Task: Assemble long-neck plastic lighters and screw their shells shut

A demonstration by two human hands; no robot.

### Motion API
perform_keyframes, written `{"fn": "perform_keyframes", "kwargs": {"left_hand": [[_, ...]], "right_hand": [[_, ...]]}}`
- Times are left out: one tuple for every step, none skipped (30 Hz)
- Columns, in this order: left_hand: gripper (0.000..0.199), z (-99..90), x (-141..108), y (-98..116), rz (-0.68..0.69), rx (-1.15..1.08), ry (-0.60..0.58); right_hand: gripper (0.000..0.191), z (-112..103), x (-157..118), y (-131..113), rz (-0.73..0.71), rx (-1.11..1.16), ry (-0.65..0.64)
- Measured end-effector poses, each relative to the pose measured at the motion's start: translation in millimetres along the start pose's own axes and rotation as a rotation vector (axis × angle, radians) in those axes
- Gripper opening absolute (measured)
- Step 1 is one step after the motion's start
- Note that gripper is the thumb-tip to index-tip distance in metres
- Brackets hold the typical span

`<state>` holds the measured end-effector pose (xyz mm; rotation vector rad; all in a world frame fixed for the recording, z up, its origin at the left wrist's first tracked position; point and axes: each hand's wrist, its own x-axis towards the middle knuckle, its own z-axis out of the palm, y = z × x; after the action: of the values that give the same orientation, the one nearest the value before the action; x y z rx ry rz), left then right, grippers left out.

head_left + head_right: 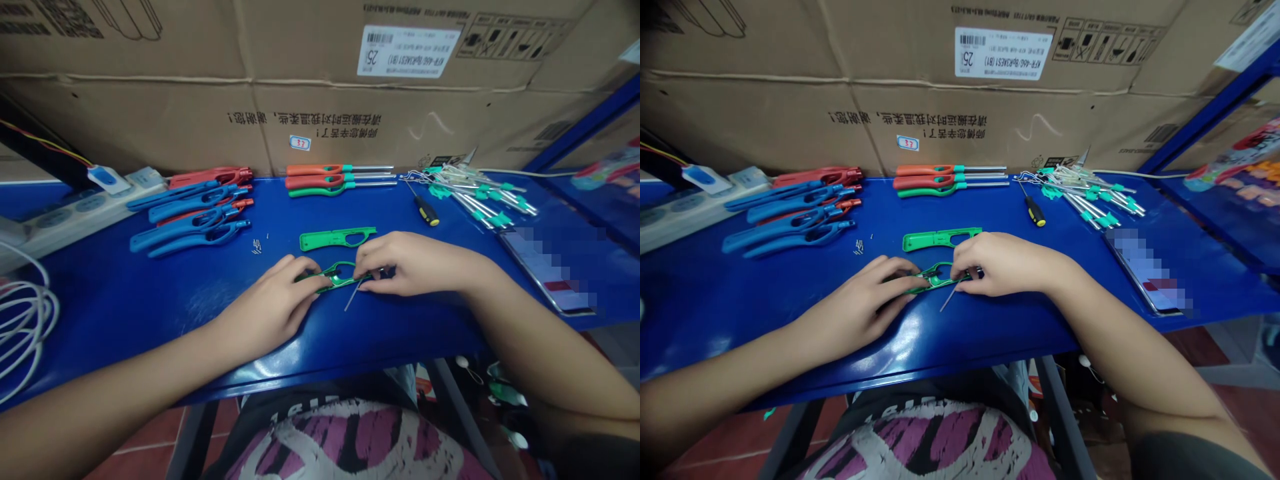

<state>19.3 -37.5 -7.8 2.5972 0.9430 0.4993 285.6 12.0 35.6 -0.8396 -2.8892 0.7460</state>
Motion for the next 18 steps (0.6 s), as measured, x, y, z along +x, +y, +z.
{"fn": "perform_keyframes", "kwargs": {"left_hand": [[0.031,0.0,0,0,0.004,-0.004,0.003],[0.031,0.1,-1,-1,0.010,-0.006,0.008],[0.031,0.3,-1,-1,0.014,-0.009,0.013],[0.031,0.5,-1,-2,0.018,-0.011,0.019],[0.031,0.7,0,-2,0.021,-0.014,0.027],[0.030,0.9,0,-2,0.023,-0.019,0.033],[0.030,1.0,0,-2,0.021,-0.026,0.039],[0.029,0.9,0,-2,0.014,-0.037,0.040],[0.028,0.8,0,-2,0.004,-0.049,0.041],[0.027,0.7,0,-2,-0.011,-0.059,0.042],[0.026,0.6,1,-1,-0.028,-0.065,0.045],[0.026,0.5,1,-1,-0.043,-0.069,0.048],[0.026,0.5,1,0,-0.055,-0.070,0.053],[0.025,0.5,1,0,-0.060,-0.069,0.056],[0.025,0.5,1,0,-0.062,-0.070,0.056],[0.025,0.5,1,0,-0.061,-0.072,0.052],[0.025,0.5,1,0,-0.057,-0.076,0.047],[0.025,0.5,2,0,-0.051,-0.079,0.044]], "right_hand": [[0.015,0,0,0,-0.006,-0.005,0.001],[0.015,0,-1,0,-0.013,-0.010,0.003],[0.015,-1,-1,0,-0.019,-0.014,0.007],[0.015,-1,-2,0,-0.023,-0.017,0.011],[0.015,-1,-2,-1,-0.023,-0.017,0.015],[0.015,-1,-2,-1,-0.021,-0.017,0.019],[0.015,0,-2,-2,-0.013,-0.018,0.024],[0.015,1,-1,-2,-0.006,-0.021,0.032],[0.015,2,0,-3,-0.001,-0.025,0.044],[0.015,4,1,-3,0.000,-0.030,0.061],[0.016,7,3,-4,-0.006,-0.034,0.080],[0.017,10,4,-4,-0.017,-0.039,0.099],[0.018,12,6,-4,-0.035,-0.044,0.114],[0.020,15,7,-4,-0.055,-0.051,0.119],[0.021,18,8,-4,-0.072,-0.062,0.116],[0.022,19,9,-4,-0.085,-0.078,0.108],[0.023,21,9,-4,-0.093,-0.093,0.097],[0.024,21,10,-4,-0.096,-0.107,0.086]]}}
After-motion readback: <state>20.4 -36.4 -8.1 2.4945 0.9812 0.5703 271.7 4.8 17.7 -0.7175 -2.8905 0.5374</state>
